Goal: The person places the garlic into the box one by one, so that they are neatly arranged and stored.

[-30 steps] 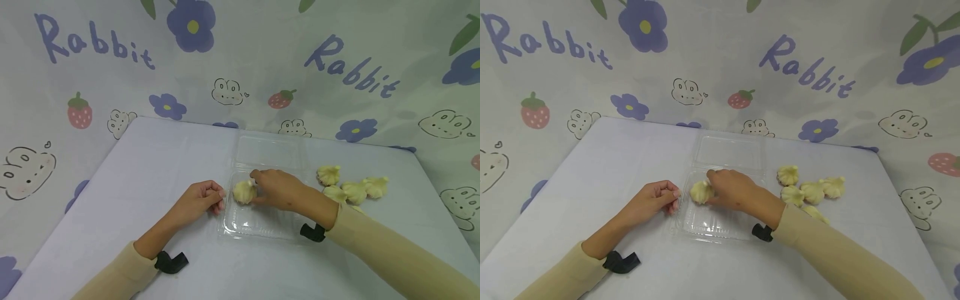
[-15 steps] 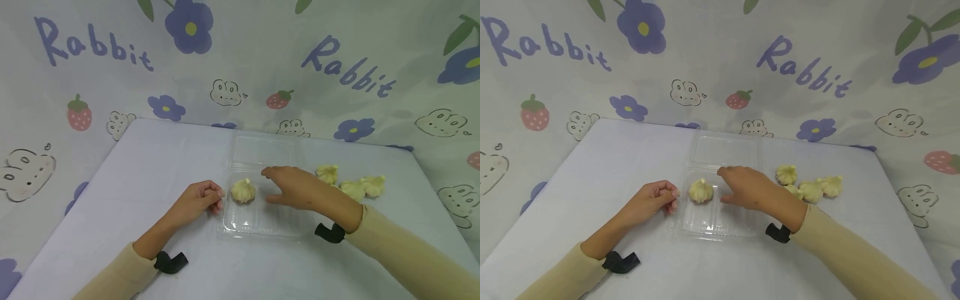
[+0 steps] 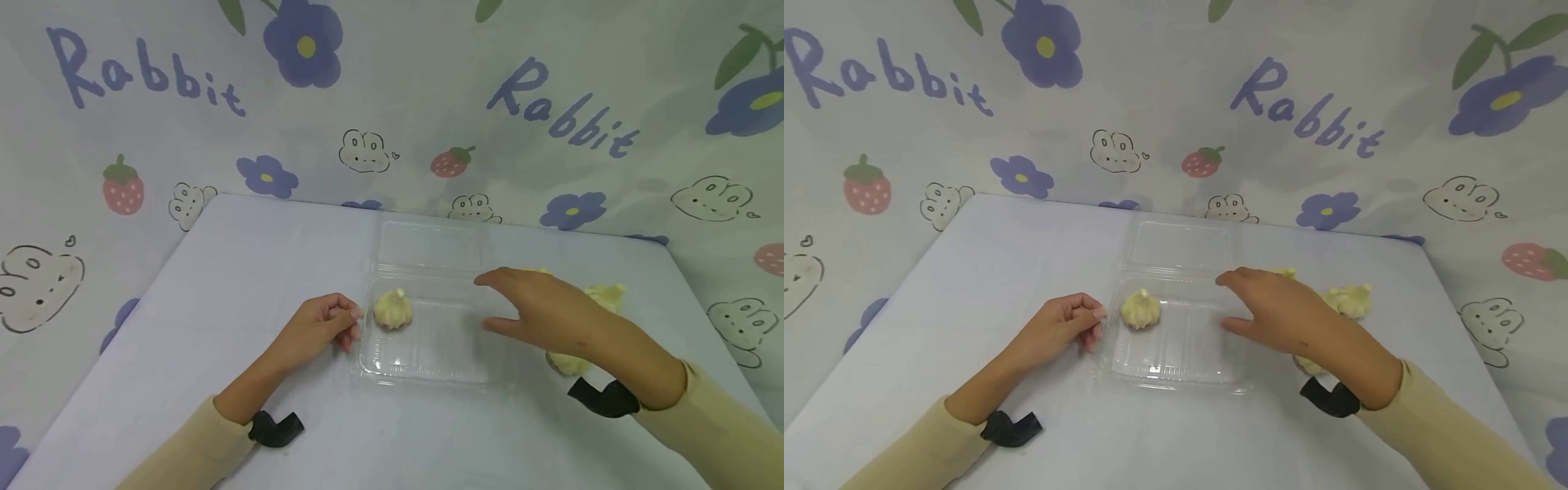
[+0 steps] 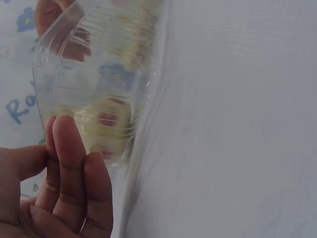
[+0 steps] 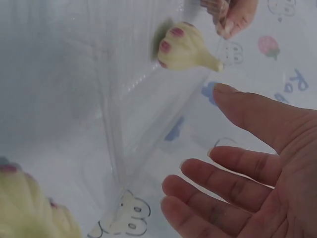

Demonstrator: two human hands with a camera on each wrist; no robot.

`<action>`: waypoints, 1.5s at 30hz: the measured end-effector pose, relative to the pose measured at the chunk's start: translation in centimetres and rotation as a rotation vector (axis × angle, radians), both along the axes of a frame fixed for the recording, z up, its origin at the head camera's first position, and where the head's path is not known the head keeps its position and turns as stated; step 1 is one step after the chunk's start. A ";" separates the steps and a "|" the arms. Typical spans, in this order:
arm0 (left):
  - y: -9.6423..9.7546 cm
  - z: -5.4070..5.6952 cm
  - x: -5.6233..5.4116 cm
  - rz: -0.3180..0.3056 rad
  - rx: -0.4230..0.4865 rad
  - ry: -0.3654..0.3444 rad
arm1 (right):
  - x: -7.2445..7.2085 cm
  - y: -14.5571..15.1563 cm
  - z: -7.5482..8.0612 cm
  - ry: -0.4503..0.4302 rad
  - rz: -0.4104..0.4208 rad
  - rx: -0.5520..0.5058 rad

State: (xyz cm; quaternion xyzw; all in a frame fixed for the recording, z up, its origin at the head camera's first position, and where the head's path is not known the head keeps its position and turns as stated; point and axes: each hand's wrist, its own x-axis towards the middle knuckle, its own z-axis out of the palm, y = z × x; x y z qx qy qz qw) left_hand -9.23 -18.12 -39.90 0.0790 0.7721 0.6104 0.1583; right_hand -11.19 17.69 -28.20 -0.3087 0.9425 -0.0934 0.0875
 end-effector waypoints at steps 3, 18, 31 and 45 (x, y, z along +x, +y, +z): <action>0.0 0.0 0.0 -0.005 0.013 -0.007 | 0.5 1.5 0.2 0.003 -0.027 -0.012; -0.2 -0.1 0.0 -0.004 -0.005 -0.014 | 2.4 8.7 0.6 -0.008 -0.199 -0.042; -0.2 0.1 0.1 0.004 -0.031 -0.015 | 3.9 13.7 -1.7 -0.029 -0.298 -0.090; 0.1 0.1 0.0 0.002 -0.040 -0.020 | 5.4 15.7 -4.8 -0.107 -0.339 -0.155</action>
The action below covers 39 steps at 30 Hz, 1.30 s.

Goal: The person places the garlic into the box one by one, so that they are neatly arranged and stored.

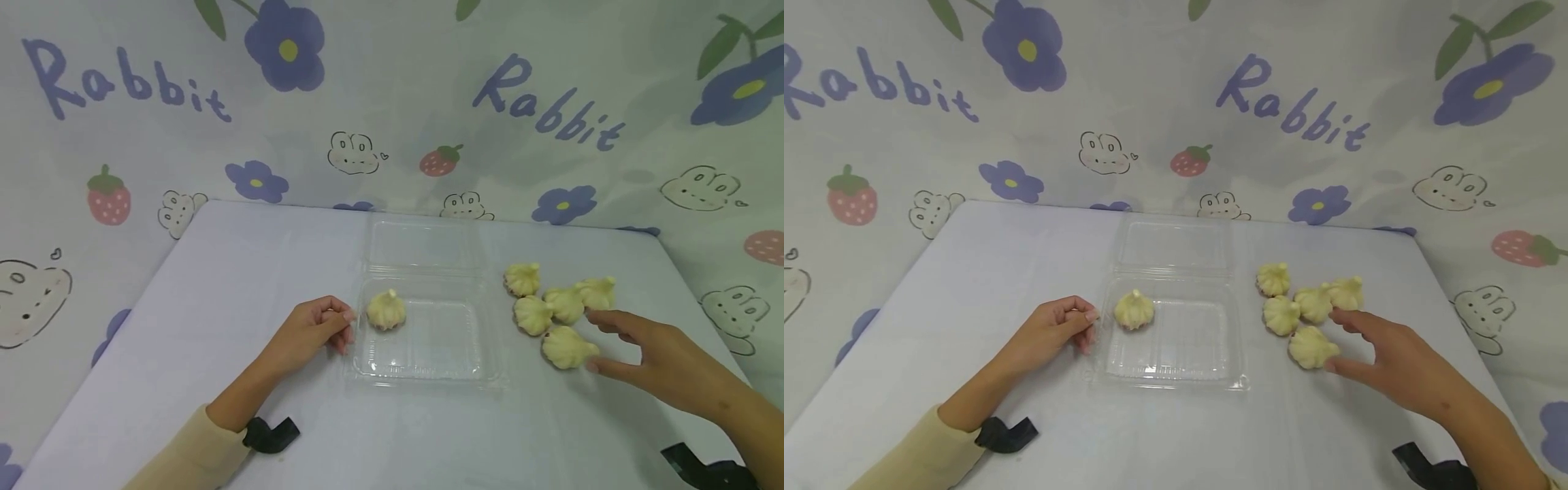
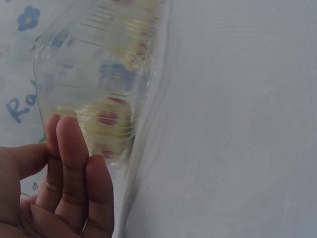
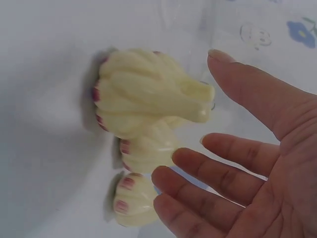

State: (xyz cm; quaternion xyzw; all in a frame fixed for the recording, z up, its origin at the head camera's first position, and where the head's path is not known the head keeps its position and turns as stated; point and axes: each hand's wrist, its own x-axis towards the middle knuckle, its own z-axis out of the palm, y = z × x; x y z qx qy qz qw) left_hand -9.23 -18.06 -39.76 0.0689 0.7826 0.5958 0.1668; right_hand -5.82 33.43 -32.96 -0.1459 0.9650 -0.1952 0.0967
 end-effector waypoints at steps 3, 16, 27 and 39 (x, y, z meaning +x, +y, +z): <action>0.0 0.0 0.0 -0.002 -0.001 -0.001 | 0.2 -0.1 -0.6 0.012 -0.002 -0.022; -0.1 -0.1 -0.2 -0.018 -0.005 0.017 | 0.2 -0.5 -2.9 0.035 -0.033 -0.108; 0.0 -0.1 -0.2 -0.021 -0.009 0.011 | 0.2 -0.6 -4.2 0.039 -0.049 -0.112; 0.0 0.0 -0.1 -0.010 -0.047 0.028 | 0.5 -0.6 -5.2 0.036 -0.077 -0.111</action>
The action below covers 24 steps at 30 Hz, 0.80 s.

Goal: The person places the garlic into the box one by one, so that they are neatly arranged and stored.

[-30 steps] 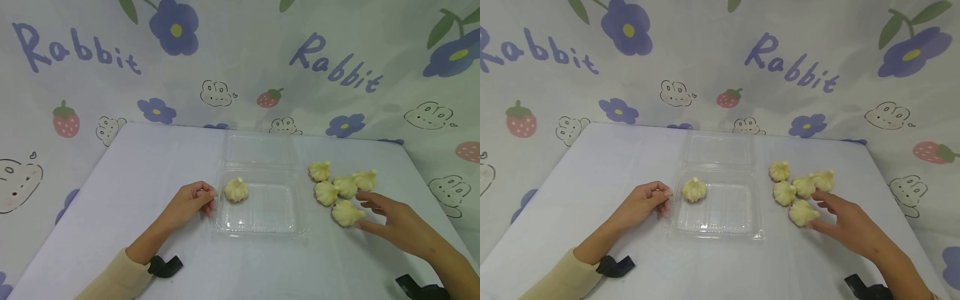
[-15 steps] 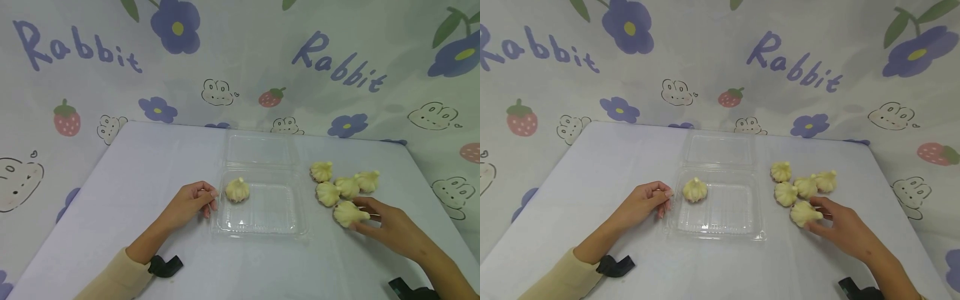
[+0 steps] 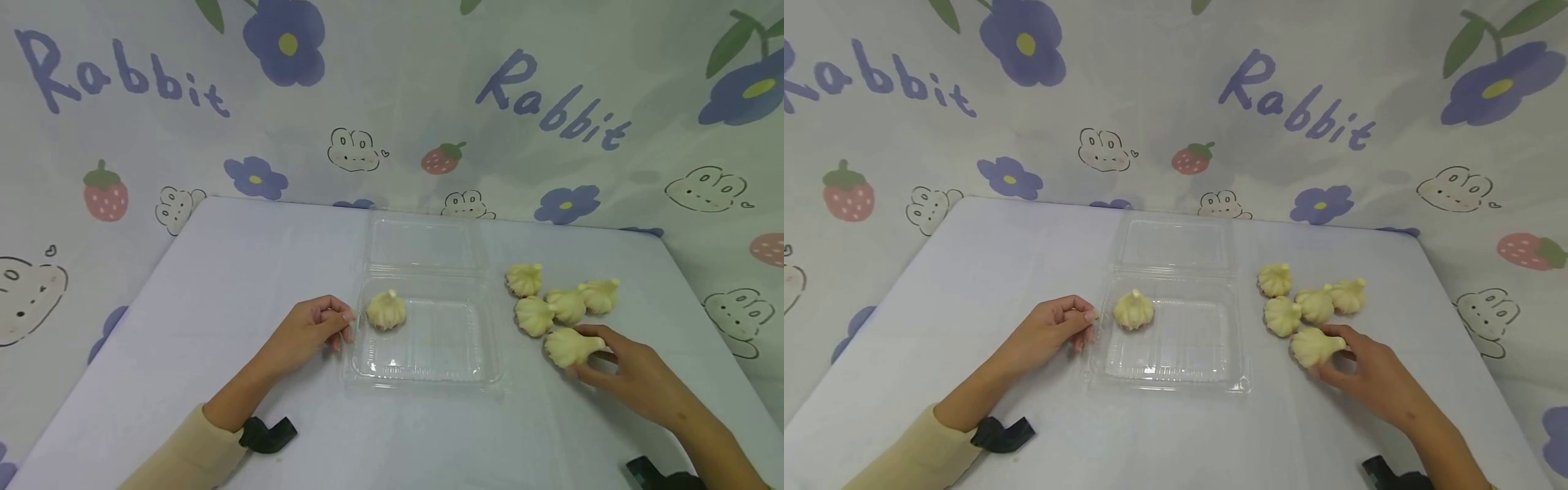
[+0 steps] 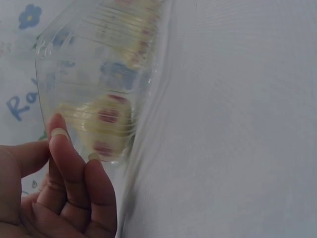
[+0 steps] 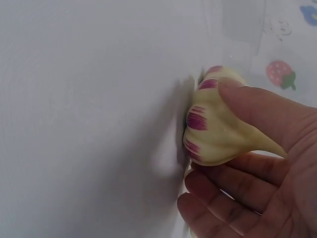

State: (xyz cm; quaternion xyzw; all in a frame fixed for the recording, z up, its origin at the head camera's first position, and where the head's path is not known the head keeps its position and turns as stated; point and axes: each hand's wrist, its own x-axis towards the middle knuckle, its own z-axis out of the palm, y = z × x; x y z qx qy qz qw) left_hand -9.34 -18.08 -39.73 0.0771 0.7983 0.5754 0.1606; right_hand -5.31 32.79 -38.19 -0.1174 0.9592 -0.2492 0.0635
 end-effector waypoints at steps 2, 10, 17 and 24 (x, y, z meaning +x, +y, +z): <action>0.0 0.0 0.0 0.003 -0.002 0.000 | 0.0 -0.1 0.0 -0.006 -0.008 0.004; -0.2 -0.1 0.0 0.002 0.006 -0.004 | 0.1 -0.2 -0.1 -0.037 -0.051 0.021; -0.2 -0.2 -0.1 0.003 0.007 -0.005 | 0.2 -0.1 -0.3 -0.050 -0.071 0.019; -0.1 -0.2 -0.1 0.000 0.007 -0.010 | 0.1 0.0 -0.4 -0.056 -0.081 0.037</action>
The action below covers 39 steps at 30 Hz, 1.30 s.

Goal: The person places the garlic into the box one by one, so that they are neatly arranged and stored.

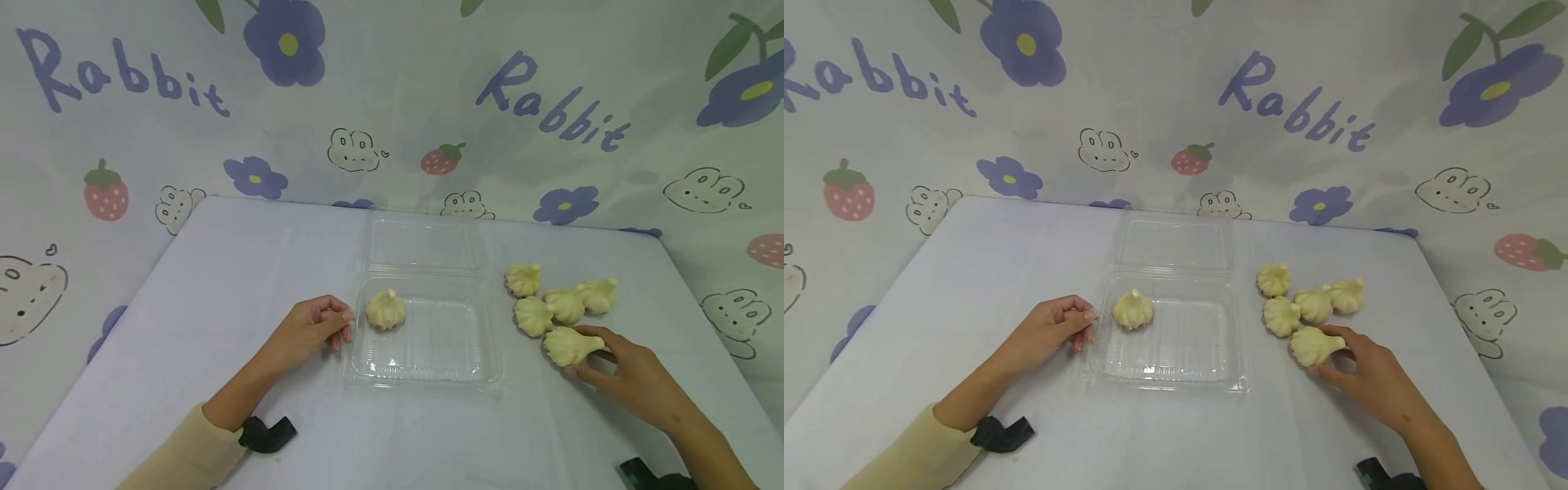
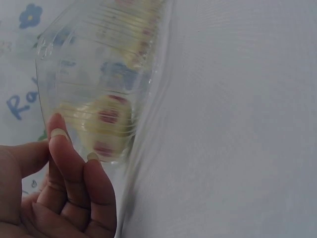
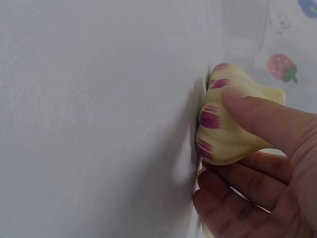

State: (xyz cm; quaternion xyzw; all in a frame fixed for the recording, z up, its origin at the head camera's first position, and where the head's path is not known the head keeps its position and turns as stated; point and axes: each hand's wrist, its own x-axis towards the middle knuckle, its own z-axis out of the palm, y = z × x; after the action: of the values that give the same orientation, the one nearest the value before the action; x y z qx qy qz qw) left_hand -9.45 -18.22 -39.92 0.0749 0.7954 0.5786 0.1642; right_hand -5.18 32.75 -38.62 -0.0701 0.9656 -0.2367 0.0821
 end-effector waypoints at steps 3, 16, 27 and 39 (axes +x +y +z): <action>0.0 0.0 0.0 0.000 0.002 -0.003 | 0.1 0.1 -0.1 0.015 0.004 -0.001; -0.1 -0.1 0.0 -0.010 0.033 0.005 | 0.4 0.0 0.0 0.061 0.010 -0.049; -0.1 0.0 0.1 -0.010 0.042 -0.004 | 0.6 -0.2 0.5 0.077 0.020 -0.089; -0.1 0.1 0.0 -0.011 0.043 -0.003 | 1.0 -0.7 1.7 0.103 0.030 -0.093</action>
State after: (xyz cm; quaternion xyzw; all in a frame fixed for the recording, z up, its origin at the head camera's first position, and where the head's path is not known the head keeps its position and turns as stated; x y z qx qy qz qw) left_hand -9.42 -18.33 -39.86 0.0821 0.7822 0.5945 0.1669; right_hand -4.14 32.08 -36.90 -0.1006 0.9553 -0.2760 0.0324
